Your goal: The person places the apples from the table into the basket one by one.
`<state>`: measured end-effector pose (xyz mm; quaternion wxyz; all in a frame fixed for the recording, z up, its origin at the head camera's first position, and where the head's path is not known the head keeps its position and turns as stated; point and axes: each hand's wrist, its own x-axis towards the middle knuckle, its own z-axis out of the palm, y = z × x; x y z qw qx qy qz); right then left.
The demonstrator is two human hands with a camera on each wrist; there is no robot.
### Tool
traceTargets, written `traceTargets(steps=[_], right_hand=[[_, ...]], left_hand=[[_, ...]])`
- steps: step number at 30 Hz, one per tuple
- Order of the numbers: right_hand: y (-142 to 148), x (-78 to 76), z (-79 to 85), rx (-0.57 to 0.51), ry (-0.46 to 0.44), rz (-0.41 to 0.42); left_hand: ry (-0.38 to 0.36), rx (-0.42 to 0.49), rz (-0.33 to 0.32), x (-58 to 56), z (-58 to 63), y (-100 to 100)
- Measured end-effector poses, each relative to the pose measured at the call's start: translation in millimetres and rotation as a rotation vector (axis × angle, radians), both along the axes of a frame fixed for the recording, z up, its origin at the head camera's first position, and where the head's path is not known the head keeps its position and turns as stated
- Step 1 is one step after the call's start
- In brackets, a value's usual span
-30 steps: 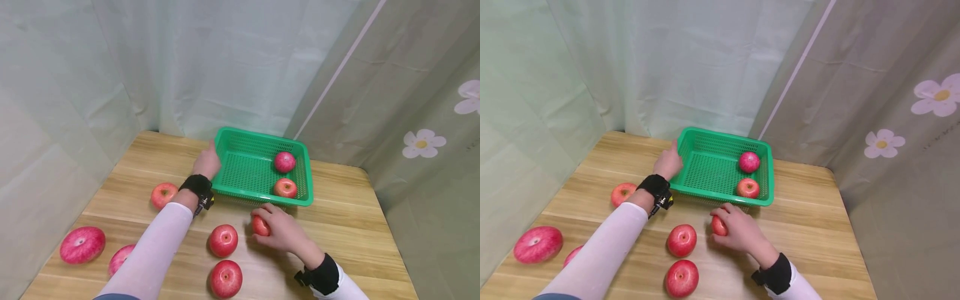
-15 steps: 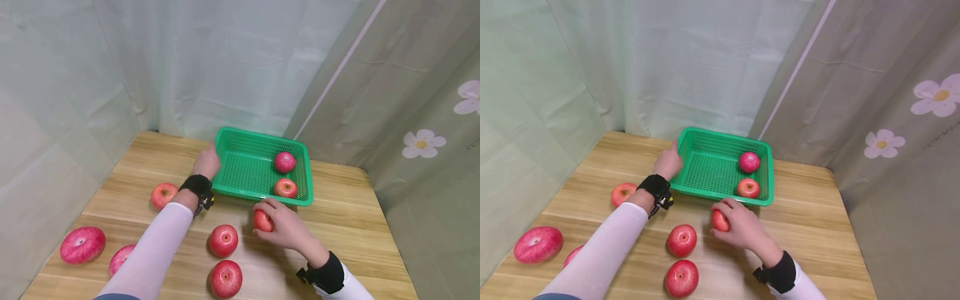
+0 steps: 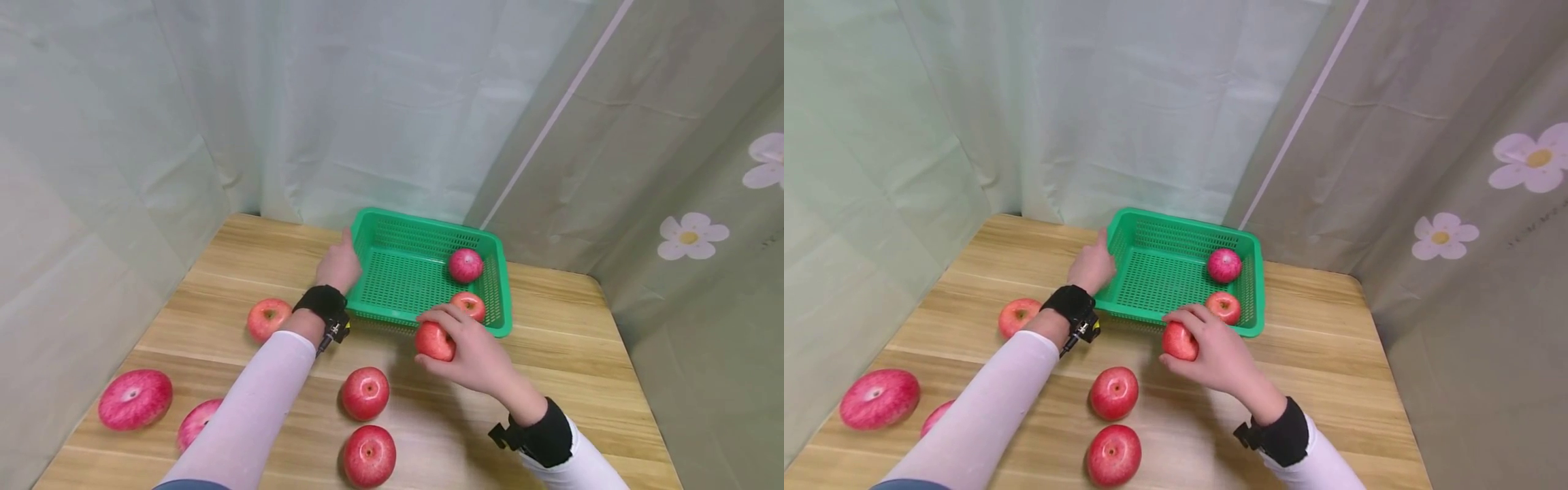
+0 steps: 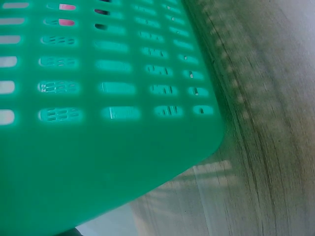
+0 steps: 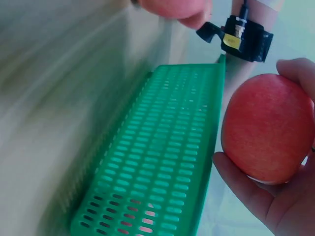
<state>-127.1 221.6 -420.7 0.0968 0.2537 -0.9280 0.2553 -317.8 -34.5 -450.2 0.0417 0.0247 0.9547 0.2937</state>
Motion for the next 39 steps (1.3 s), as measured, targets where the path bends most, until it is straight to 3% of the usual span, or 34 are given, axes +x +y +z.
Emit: traceTargets(steps=[5, 20, 39], right_hand=[[3.9, -10.3, 7.0, -0.025, 0.019, -0.034], [13.2, -45.6, 15.3, -0.058, -0.049, -0.075], [14.5, -61.5, 16.7, -0.02, -0.162, -0.122]], left_hand=[[0.002, 0.002, 0.0, -0.8, -0.6, -0.4], [0.015, -0.006, -0.006, -1.9, -3.3, -1.3], [0.021, -0.004, -0.01, 3.0, 0.5, -0.5]])
